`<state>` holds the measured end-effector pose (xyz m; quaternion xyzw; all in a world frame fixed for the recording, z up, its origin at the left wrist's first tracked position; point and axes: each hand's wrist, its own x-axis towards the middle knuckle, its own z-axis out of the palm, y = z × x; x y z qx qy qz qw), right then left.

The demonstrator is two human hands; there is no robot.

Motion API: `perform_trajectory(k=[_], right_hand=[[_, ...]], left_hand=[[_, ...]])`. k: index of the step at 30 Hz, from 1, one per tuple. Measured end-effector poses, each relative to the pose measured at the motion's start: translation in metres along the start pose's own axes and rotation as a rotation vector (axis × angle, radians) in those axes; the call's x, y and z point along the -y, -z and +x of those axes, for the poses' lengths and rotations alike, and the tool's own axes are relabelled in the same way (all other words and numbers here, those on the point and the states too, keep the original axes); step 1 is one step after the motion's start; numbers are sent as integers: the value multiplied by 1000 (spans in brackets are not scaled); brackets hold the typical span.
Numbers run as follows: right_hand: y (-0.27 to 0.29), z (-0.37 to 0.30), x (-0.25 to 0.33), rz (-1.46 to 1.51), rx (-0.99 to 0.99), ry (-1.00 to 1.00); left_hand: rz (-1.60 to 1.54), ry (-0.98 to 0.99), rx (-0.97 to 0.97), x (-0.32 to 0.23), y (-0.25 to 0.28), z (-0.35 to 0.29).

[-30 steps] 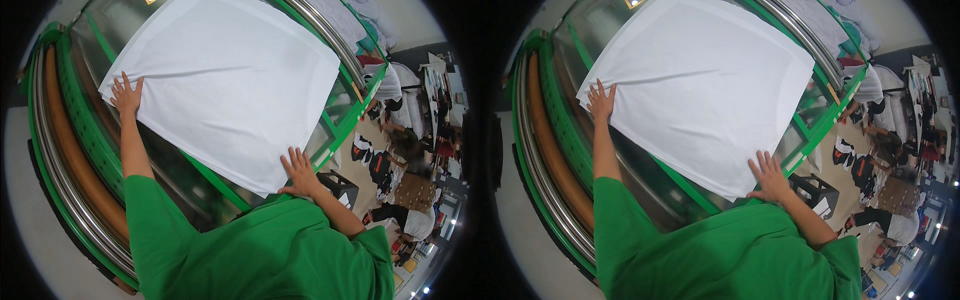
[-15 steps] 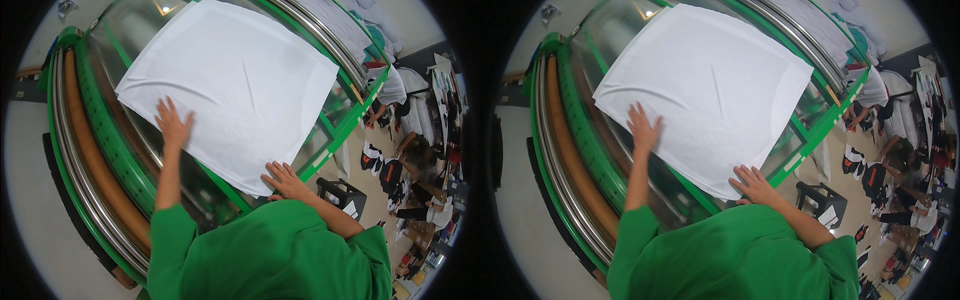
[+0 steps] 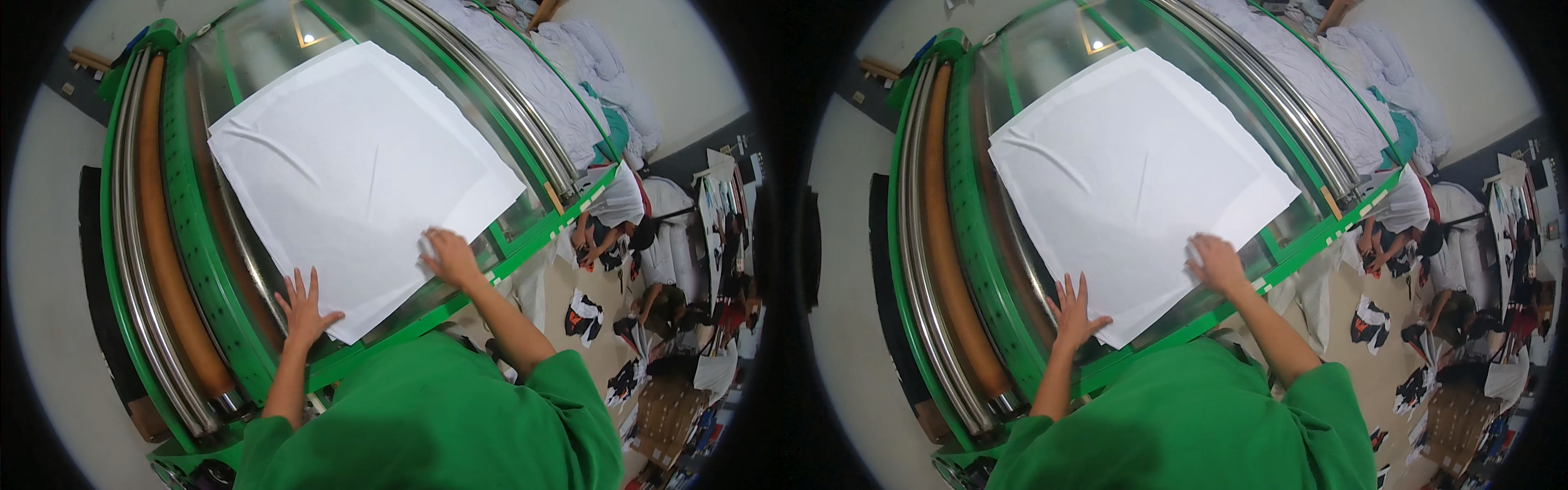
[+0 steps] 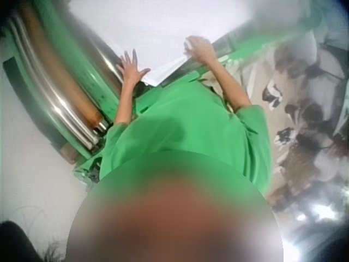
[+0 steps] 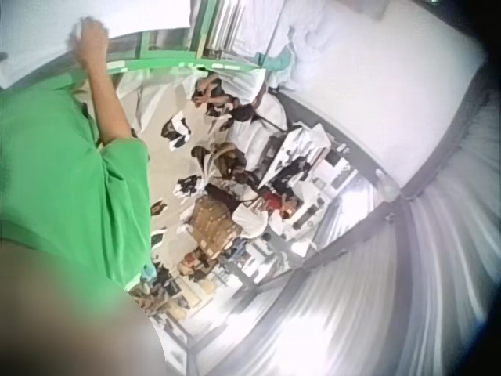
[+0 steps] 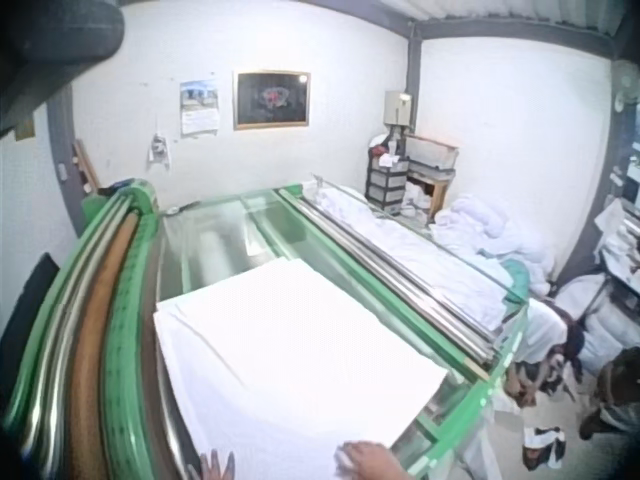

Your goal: The person places a white fabric sheet onto a green heat press machine, smooths it, and lowers the press. They then retrieve a printed transfer sheet from a coworker, place it on the fabric, and repeat the pressing cycle.

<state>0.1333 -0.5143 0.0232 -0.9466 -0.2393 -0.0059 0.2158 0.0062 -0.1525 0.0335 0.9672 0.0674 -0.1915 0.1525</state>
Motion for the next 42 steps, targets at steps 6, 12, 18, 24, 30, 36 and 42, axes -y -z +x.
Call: perform_trajectory(k=[6,12,18,24,30,36,42], right_hand=[[34,64,-121,-252,-11,-270],[67,4,-158,-162,168,-750],[63,-7,-155,-291,230,-704],[30,150,-174,-117,16,-231],[-10,389,-173,49,20,134],[-28,539,-151,-79,120,178],[-38,570,-184,-389,241,-11]], left_hand=[[53,189,92,-14,-39,-63],[140,324,178,-9,-35,-87],[-269,647,60,-33,-44,-110],[-90,845,-311,-93,-99,-88],[-303,789,-376,-133,-121,-80],[-251,995,-187,-141,-117,-71],[-263,1048,-126,-144,-116,-69]])
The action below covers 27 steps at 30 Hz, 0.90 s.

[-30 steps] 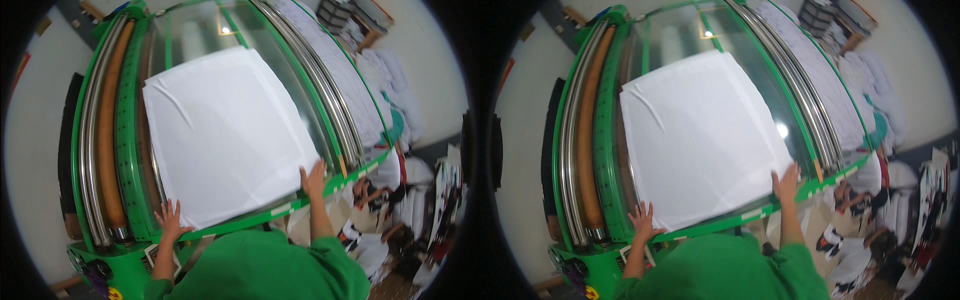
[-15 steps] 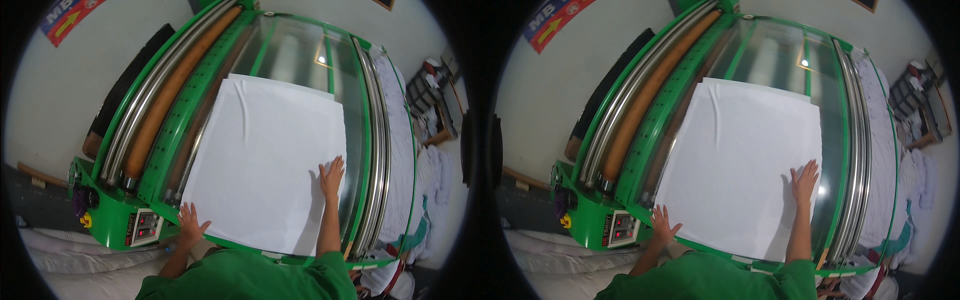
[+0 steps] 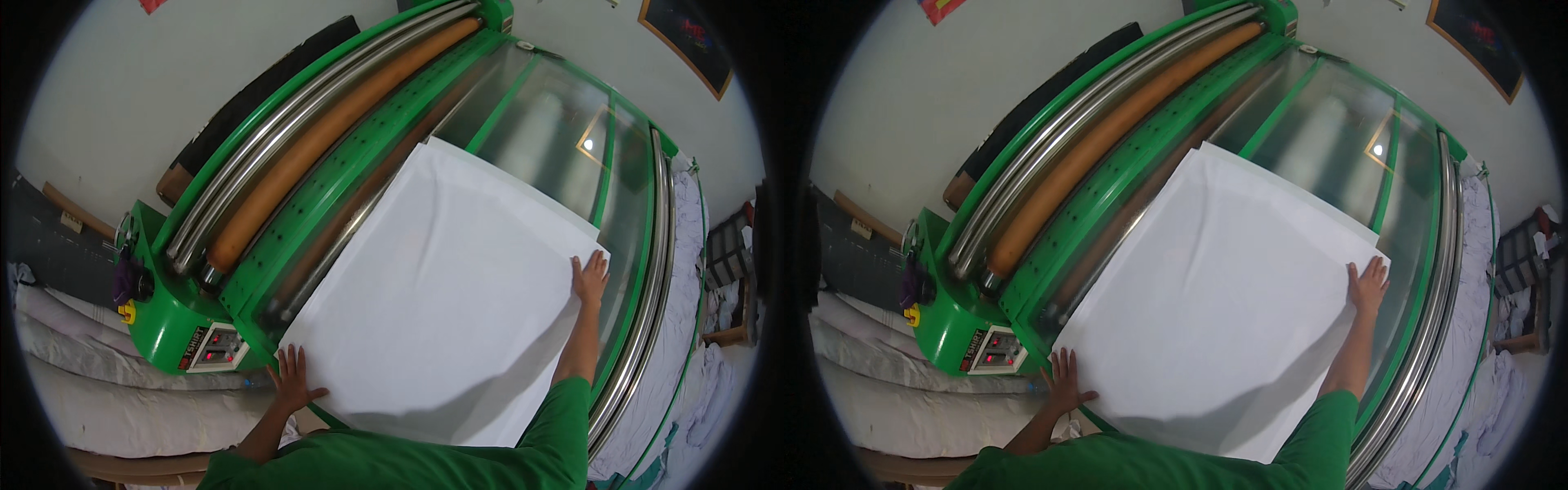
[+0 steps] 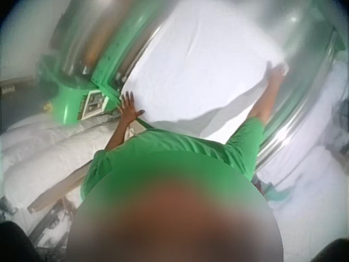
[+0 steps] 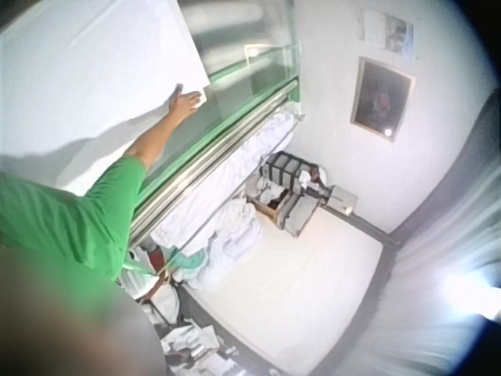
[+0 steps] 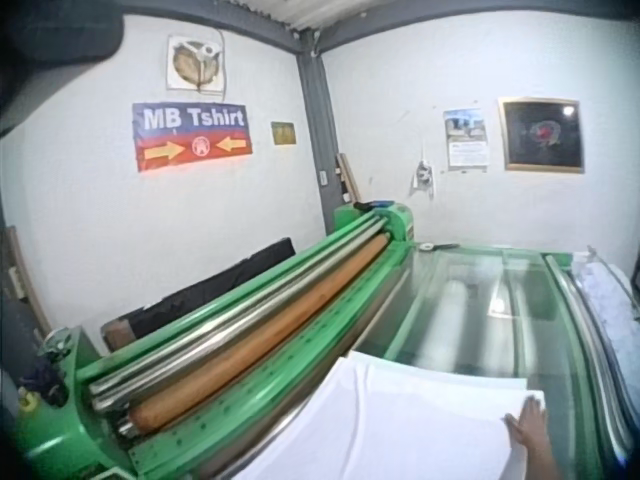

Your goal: The person places a white fabric sheet onto a green heat press machine, smooths it, and lowers the press. They then retrieve a printed transfer sheet from a coworker, place it on the fabric, and repeat the pressing cycle.

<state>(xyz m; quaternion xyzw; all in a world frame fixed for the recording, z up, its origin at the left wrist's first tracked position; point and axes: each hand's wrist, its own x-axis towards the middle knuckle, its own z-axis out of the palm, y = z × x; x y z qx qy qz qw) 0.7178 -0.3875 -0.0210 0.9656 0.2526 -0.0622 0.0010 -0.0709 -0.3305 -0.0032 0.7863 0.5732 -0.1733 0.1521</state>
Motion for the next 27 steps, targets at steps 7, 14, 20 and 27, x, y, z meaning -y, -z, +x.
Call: perform_trajectory(k=[7,14,20,27], right_hand=[[2,-12,-3,11,-5,-71],[15,-22,-13,-34,32,-142],[6,-21,-26,-93,-6,-45],[4,-26,-26,-48,-34,-31]], left_hand=[[-26,8,70,-3,12,1],[-5,6,65,-2,8,1],[32,10,74,0,3,2],[-6,35,108,-6,13,1]])
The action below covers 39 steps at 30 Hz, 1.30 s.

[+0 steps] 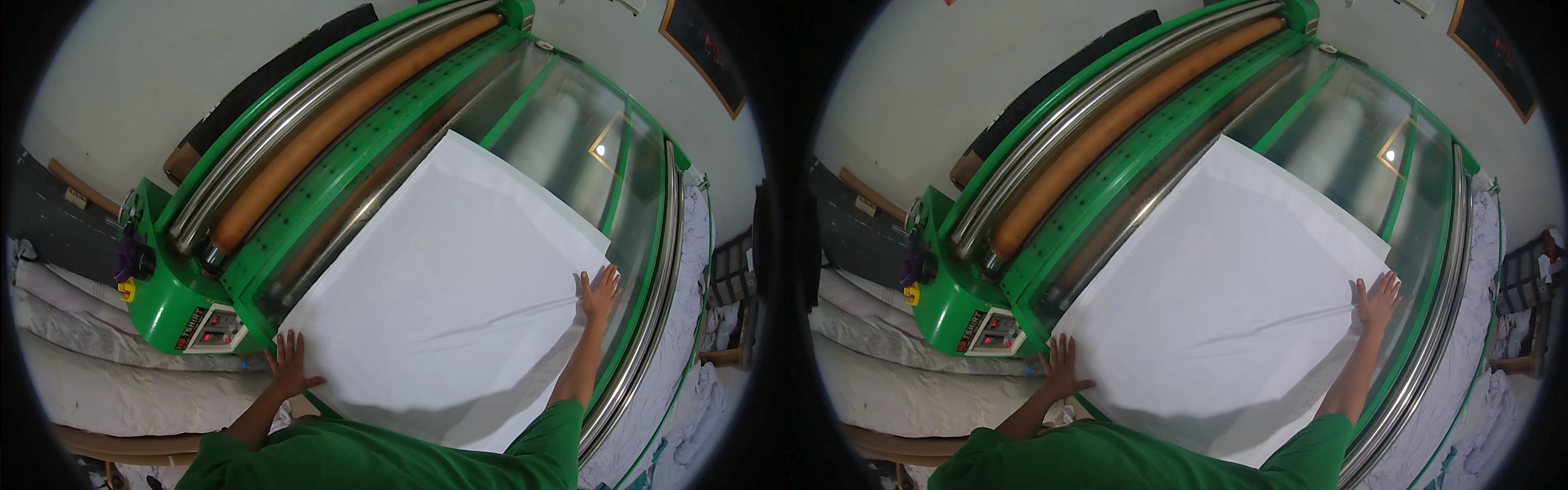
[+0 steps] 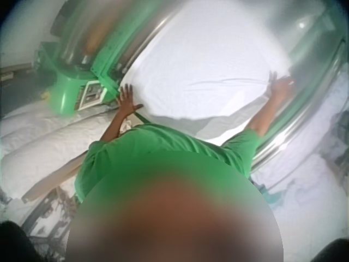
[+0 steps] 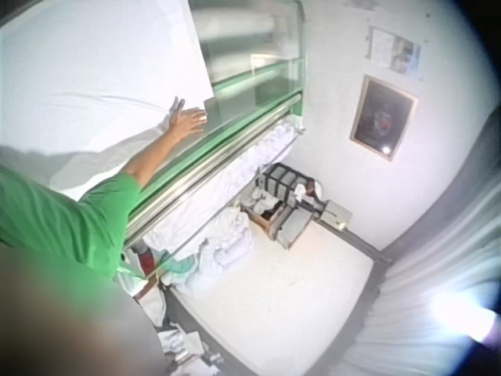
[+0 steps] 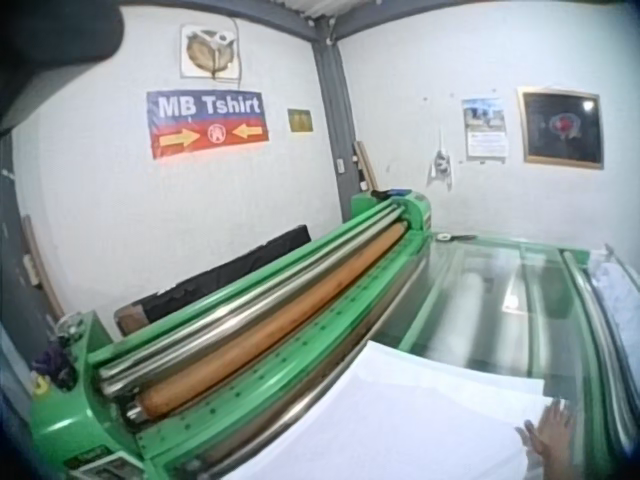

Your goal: The person places a white fabric sheet onto a green heat press machine, smooths it, and lowers the press. They then retrieve a printed transfer sheet from a coworker, place it on the fabric, and repeat the pressing cycle.

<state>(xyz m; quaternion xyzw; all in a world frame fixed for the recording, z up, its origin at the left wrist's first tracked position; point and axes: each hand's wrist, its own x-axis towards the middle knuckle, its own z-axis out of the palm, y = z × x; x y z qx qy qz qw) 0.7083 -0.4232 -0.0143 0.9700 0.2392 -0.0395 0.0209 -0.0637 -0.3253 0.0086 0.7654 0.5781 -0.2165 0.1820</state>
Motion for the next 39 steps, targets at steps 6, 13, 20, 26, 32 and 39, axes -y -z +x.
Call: perform_trajectory(k=[6,13,20,26,32,39], right_hand=[[-5,-2,-6,66,-31,59],[-25,-106,-23,237,-279,106],[-37,-341,-44,151,-43,72],[-14,-380,-62,-7,57,14],[-15,-432,-51,72,-23,244],[-22,-513,-51,90,-126,20]], left_hand=[[-16,-17,8,1,4,-2],[-285,-61,-502,27,-11,13],[-412,48,-619,63,-3,39],[-672,59,-576,58,12,37],[-672,16,-503,68,10,45],[-591,-209,-478,80,0,47]])
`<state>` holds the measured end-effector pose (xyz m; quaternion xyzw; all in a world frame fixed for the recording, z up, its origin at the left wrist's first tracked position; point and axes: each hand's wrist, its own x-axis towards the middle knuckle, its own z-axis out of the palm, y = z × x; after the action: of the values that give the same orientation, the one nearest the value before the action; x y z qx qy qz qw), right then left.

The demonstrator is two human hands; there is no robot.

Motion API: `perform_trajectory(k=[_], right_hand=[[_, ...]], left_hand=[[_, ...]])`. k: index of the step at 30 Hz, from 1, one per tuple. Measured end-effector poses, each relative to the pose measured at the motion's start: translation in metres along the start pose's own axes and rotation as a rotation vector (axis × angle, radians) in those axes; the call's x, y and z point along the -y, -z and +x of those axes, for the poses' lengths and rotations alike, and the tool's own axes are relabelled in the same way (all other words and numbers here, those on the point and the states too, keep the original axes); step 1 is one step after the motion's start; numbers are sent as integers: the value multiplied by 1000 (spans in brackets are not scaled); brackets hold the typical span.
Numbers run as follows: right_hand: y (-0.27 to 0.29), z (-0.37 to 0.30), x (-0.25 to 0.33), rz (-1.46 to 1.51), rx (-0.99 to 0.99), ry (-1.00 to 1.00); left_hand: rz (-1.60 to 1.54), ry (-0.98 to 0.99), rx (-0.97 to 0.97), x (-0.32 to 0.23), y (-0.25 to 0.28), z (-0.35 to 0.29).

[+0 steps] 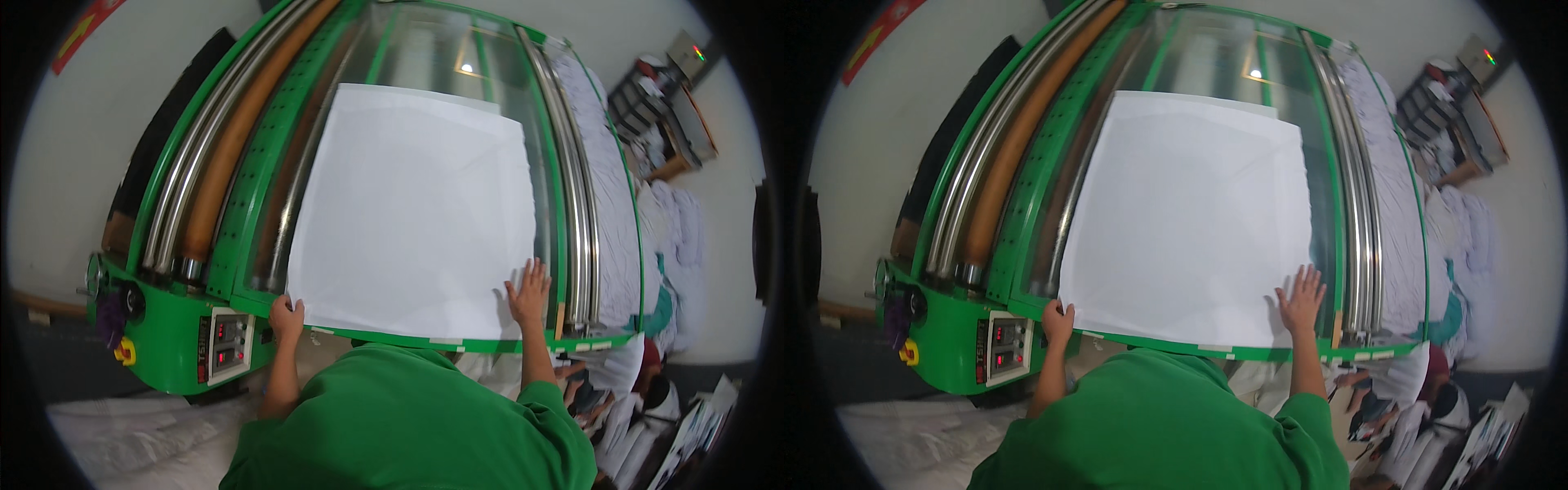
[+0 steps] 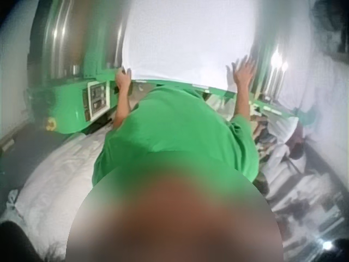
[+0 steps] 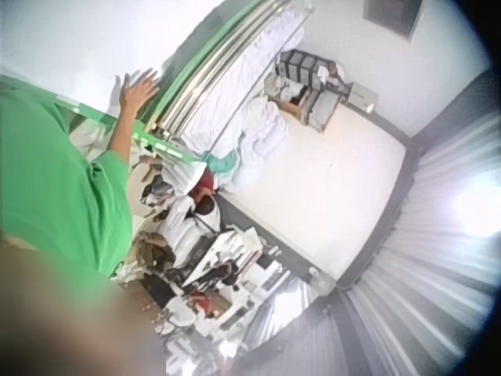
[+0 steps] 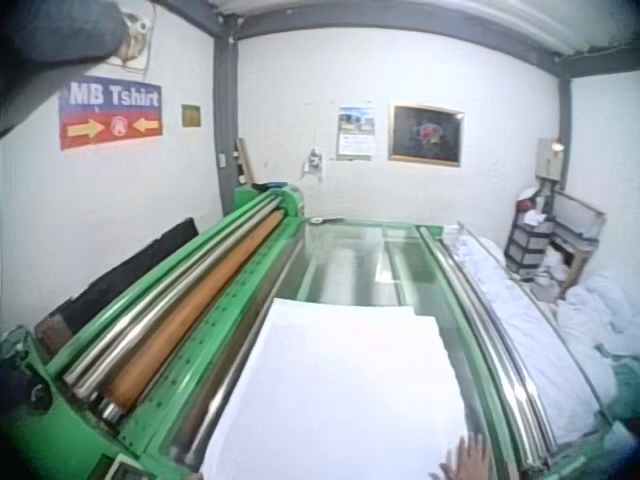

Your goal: The person places a white fabric sheet onto a green heat press machine, smooths it, and lowers the press. They then retrieve a printed transfer sheet from a coworker, place it on the fabric, and repeat the pressing cycle.

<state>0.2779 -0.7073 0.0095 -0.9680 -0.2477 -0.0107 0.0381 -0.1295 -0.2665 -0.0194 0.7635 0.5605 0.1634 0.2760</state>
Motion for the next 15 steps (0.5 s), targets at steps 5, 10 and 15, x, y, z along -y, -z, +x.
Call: perform_trajectory(k=[5,10,15], right_hand=[[-3,-89,14,39,245,-103],[0,-142,10,33,172,-253],[10,-182,13,37,232,-345]], left_hand=[[-70,-58,36,9,4,-3],[-122,-8,142,28,0,14],[-129,-74,248,42,-2,21]])
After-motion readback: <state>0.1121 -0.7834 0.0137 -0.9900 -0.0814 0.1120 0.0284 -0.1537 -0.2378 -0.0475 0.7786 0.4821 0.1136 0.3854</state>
